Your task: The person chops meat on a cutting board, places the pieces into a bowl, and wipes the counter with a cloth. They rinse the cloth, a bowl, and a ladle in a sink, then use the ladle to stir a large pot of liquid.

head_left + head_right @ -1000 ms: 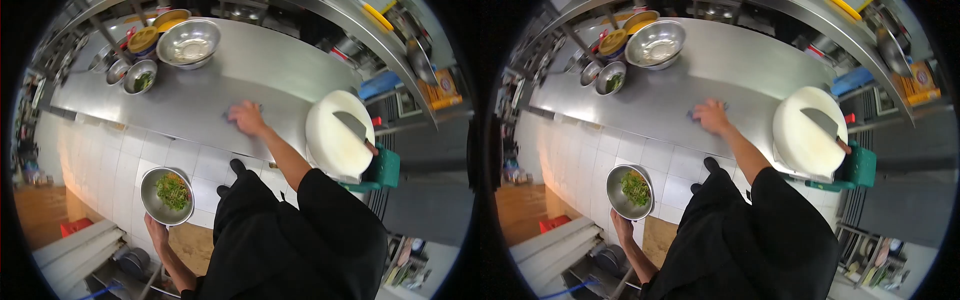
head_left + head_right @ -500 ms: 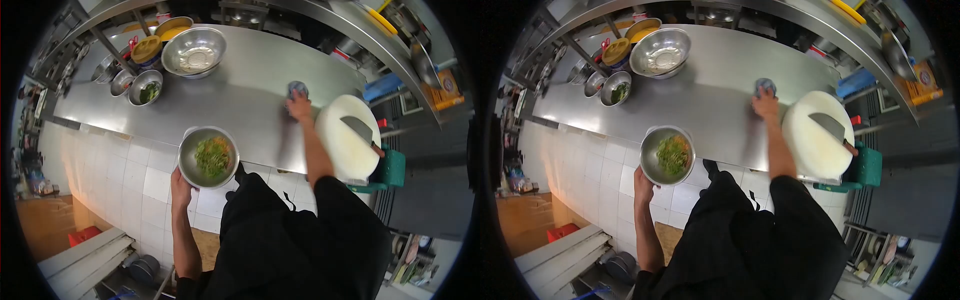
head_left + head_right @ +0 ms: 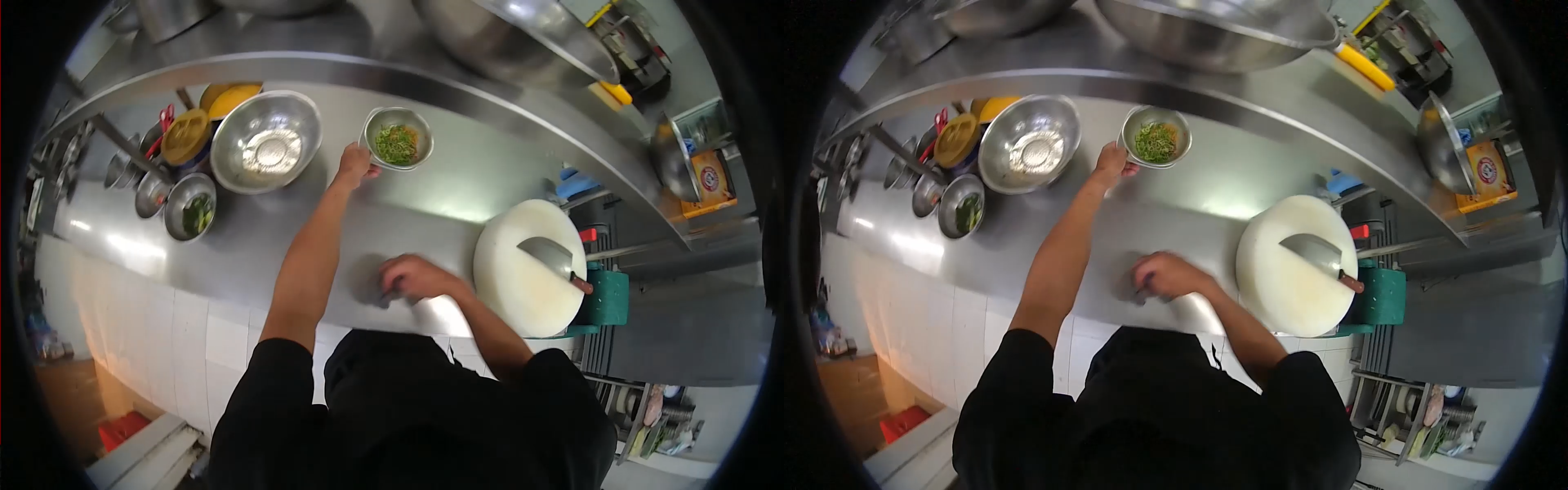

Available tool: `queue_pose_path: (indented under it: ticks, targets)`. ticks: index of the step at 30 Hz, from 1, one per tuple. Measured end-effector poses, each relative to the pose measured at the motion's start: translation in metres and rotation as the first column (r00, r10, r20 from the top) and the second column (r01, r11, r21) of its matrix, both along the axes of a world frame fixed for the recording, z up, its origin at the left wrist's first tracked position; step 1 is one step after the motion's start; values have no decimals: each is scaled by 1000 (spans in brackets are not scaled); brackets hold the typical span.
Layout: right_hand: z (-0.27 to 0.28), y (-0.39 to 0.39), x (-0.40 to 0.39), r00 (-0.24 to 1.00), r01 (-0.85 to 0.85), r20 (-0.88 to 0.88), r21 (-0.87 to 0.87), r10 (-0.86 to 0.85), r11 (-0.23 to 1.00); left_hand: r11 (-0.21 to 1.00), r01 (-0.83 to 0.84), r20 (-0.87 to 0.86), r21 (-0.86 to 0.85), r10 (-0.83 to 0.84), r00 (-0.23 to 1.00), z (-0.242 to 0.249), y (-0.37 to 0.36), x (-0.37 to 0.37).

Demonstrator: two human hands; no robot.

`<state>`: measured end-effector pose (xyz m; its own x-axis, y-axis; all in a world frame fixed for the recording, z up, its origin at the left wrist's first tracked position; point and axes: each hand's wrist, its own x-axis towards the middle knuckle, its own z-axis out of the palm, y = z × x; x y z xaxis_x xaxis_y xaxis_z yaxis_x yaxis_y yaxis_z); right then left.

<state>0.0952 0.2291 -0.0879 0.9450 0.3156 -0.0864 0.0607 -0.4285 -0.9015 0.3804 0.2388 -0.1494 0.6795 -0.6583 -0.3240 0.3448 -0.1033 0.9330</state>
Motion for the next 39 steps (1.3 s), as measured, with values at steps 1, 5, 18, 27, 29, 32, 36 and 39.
queue_pose_path:
  ticks: [1,5,18,27,29,32,36,39]
  targets:
    - [23,-42,-8,987,157,-36,-67,-159,985,999,28,-35,-17,-28,999,-12,-19,11]
    - [67,-195,-15,704,694,34,-247,-710,676,996,-74,-199,57,84,976,-47,-57,26]
    - [-81,-273,73,132,543,270,-825,-954,-159,975,203,-113,85,-193,975,6,83,-48]
    - [-82,-9,12,429,575,324,-818,-843,-21,1000,9,-8,28,-9,1000,21,302,-150]
    - [-87,51,39,551,625,378,-778,-744,67,993,-95,-27,67,97,995,27,358,-180]
    - [-110,140,111,619,686,377,-687,-689,241,960,-267,-26,90,270,962,42,423,-217]
    - [-87,282,213,723,680,220,-392,-655,620,906,-419,42,56,417,908,56,465,-242]
    - [-81,362,251,980,100,197,-390,-24,916,904,-428,74,20,426,902,68,485,-248]
